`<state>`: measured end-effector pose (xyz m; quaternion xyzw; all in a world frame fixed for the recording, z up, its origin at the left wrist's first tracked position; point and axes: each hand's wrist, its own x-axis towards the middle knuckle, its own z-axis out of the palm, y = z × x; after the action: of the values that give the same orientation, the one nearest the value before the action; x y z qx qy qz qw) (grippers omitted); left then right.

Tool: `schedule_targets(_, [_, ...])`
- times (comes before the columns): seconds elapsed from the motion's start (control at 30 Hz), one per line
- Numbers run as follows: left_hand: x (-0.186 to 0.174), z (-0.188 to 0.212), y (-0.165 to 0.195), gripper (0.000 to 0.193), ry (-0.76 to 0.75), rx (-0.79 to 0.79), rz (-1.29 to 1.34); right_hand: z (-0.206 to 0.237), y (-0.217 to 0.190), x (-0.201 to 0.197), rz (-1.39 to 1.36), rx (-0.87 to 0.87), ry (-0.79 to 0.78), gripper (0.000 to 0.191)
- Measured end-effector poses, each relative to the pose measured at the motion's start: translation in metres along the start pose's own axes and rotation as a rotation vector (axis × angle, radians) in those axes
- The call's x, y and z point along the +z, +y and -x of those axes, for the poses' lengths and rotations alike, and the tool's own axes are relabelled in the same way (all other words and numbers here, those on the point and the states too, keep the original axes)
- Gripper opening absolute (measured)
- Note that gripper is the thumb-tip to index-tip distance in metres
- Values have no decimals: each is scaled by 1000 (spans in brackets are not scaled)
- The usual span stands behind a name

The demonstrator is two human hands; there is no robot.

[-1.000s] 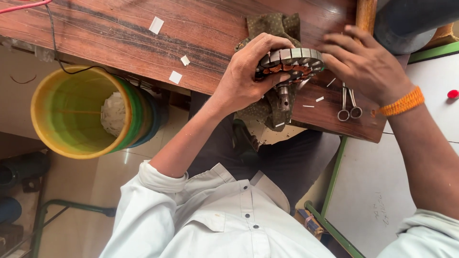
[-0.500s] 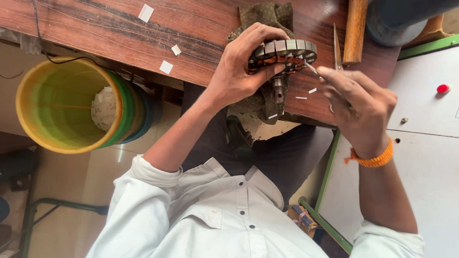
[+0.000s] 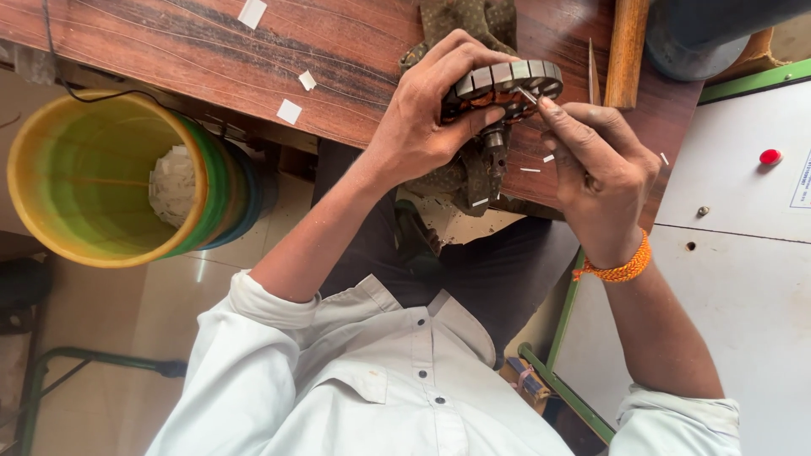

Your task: The person inserts small white insulating pieces into the slots of a motor armature, then uses a green screwdriver to press and adjust the copper windings. They repeat this process multiple times, cutting additional insulating pieces with scissors as needed.

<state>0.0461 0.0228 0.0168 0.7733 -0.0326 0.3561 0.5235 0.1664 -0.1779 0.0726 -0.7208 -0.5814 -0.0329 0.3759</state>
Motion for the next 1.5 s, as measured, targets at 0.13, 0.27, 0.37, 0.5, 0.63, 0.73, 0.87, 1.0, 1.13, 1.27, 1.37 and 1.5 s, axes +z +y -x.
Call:
schedule_targets(0.13, [-3, 2, -8, 40, -6, 62, 17, 0, -12, 3, 57, 37, 4, 38])
schedule_targets(0.27, [-3, 3, -14, 37, -22, 72, 12, 6, -27, 8, 195, 56, -32, 44])
schedule_targets(0.37, [-1, 1, -8, 36, -49, 69, 3, 12, -35, 1, 255, 80, -65, 45])
schedule_targets(0.5, [0, 5, 6, 43, -69, 103, -34, 25, -46, 5, 61, 195, 19, 34])
schedule_targets(0.63, [9, 25, 14, 54, -38, 48, -47, 49, -56, 26, -533, 698, 163, 38])
schedule_targets(0.73, [19, 37, 11, 69, -9, 57, -49, 68, -58, 33, -675, 775, 113, 39])
schedule_targets(0.87, [22, 44, 6, 61, -37, 98, -70, 79, -57, 52, -481, 687, 214, 40])
schedule_targets(1.0, [16, 45, -3, 56, -39, 137, -46, 83, -59, 72, -269, 616, 260, 47])
schedule_targets(1.13, [14, 48, -9, 53, -38, 138, -35, 88, -59, 77, -188, 608, 247, 49])
schedule_targets(1.27, [13, 50, -11, 60, -77, 150, -28, 87, -59, 74, -211, 615, 242, 53])
schedule_targets(1.37, [13, 49, -9, 63, -75, 141, -44, 81, -63, 67, -156, 635, 200, 50])
schedule_targets(1.5, [12, 47, -7, 63, -97, 144, -54, 74, -72, 57, 120, 618, 91, 38])
